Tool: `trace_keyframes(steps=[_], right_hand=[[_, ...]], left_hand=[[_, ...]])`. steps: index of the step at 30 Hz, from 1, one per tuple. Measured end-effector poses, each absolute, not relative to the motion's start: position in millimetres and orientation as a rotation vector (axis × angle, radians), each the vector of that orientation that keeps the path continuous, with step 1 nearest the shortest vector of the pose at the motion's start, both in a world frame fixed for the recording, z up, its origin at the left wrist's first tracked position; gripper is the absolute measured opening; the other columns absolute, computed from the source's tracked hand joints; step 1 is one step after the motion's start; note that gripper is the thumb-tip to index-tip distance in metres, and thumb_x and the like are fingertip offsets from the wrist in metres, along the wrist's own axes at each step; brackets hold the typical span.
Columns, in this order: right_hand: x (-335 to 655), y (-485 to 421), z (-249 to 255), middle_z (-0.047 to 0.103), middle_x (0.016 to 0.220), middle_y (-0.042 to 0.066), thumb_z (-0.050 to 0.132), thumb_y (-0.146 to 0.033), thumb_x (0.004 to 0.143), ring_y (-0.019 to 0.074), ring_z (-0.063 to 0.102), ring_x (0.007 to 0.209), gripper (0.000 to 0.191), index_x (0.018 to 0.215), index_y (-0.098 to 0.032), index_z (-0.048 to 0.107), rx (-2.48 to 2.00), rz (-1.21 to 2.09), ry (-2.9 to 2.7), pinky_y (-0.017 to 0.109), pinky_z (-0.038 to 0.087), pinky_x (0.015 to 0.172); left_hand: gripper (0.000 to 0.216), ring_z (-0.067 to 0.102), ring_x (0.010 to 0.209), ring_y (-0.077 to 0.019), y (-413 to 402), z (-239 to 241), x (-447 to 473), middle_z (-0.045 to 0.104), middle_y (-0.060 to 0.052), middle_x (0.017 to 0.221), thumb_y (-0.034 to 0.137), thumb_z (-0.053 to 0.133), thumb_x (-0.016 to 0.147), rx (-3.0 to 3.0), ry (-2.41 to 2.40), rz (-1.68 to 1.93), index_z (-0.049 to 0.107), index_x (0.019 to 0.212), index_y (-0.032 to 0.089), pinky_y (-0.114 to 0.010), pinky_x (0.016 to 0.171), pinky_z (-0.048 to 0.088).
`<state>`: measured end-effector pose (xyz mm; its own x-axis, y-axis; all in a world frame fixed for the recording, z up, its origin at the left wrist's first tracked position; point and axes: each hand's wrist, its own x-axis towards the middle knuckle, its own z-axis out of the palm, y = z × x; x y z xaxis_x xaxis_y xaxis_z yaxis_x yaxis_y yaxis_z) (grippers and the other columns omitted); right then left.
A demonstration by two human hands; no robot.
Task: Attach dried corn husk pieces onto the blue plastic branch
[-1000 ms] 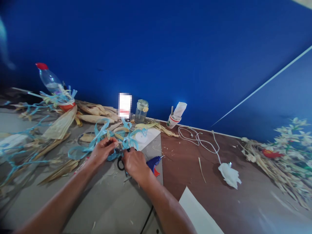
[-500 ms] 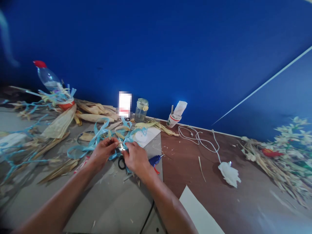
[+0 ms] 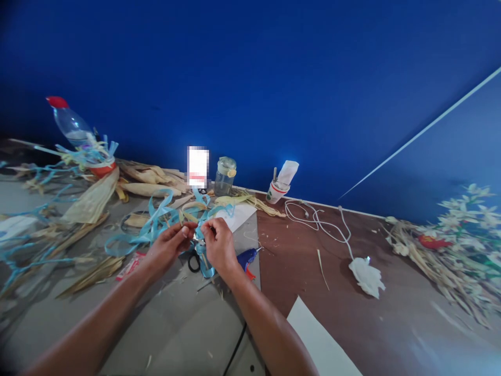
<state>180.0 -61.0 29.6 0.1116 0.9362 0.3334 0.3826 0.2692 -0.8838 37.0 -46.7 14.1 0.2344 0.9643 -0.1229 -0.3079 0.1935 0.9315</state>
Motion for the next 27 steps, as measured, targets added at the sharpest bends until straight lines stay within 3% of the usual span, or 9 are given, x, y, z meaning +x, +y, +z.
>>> trace_keyframes(steps=[6, 8, 12, 16, 22, 27], right_hand=[[187.6, -55.7, 28.0, 0.051, 0.055, -0.003, 0.047, -0.037, 0.085, 0.0107, 0.047, 0.051, 0.027, 0.07, -0.017, 0.057, -1.361, 0.808, -1.357, 0.023, 0.038, 0.054], [193.0, -53.0, 28.7, 0.056, 0.06, 0.0, 0.047, -0.036, 0.085, 0.0117, 0.05, 0.056, 0.028, 0.069, -0.016, 0.059, -1.403, 0.761, -1.407, 0.023, 0.039, 0.057], [209.0, -52.9, 39.4, 0.066, 0.08, 0.003, 0.057, -0.024, 0.077, 0.0135, 0.057, 0.071, 0.013, 0.08, -0.017, 0.067, -1.515, 0.757, -1.692, 0.023, 0.041, 0.066], [218.5, -58.8, 50.1, 0.07, 0.079, 0.001, 0.053, -0.017, 0.078, 0.014, 0.061, 0.075, 0.017, 0.079, -0.02, 0.07, -1.576, 0.894, -2.179, 0.022, 0.039, 0.067], [202.8, -66.9, 41.6, 0.071, 0.094, 0.008, 0.048, -0.017, 0.082, 0.0203, 0.065, 0.085, 0.023, 0.09, -0.02, 0.069, -1.875, 0.549, -2.558, 0.025, 0.04, 0.068], [188.9, -71.5, 36.4, 0.067, 0.098, 0.013, 0.044, -0.018, 0.086, 0.0241, 0.066, 0.085, 0.026, 0.098, -0.016, 0.066, -1.906, 0.3, -2.664, 0.029, 0.044, 0.069]], left_hand=[[0.035, 0.039, 0.053, -0.0058, -45.9, 16.5, 34.8, 0.051, 0.002, 0.069, 0.044, 0.068, 0.072, 0.854, 0.82, 1.114, 0.068, 0.089, 0.014, -0.021, 0.05, 0.031], [0.033, 0.039, 0.053, -0.0058, -43.9, 16.1, 32.3, 0.051, 0.001, 0.069, 0.043, 0.069, 0.071, 0.875, 0.866, 1.098, 0.069, 0.088, 0.014, -0.021, 0.048, 0.03], [0.036, 0.037, 0.051, -0.0051, -40.3, 15.5, 28.4, 0.048, 0.002, 0.064, 0.041, 0.073, 0.067, 0.896, 0.924, 1.066, 0.07, 0.088, 0.012, -0.02, 0.047, 0.027], [0.041, 0.035, 0.048, -0.0042, -40.3, 19.3, 29.2, 0.046, 0.003, 0.063, 0.04, 0.075, 0.062, 0.854, 0.906, 1.067, 0.069, 0.09, 0.01, -0.02, 0.047, 0.026], [0.041, 0.028, 0.042, -0.0043, -41.2, 23.3, 29.0, 0.043, 0.006, 0.056, 0.039, 0.07, 0.069, 0.857, 0.891, 1.041, 0.059, 0.1, 0.015, -0.019, 0.042, 0.021], [0.036, 0.029, 0.044, -0.005, -40.7, 20.7, 27.3, 0.042, 0.005, 0.057, 0.043, 0.067, 0.072, 0.946, 0.891, 1.011, 0.061, 0.092, 0.014, -0.018, 0.042, 0.02]])
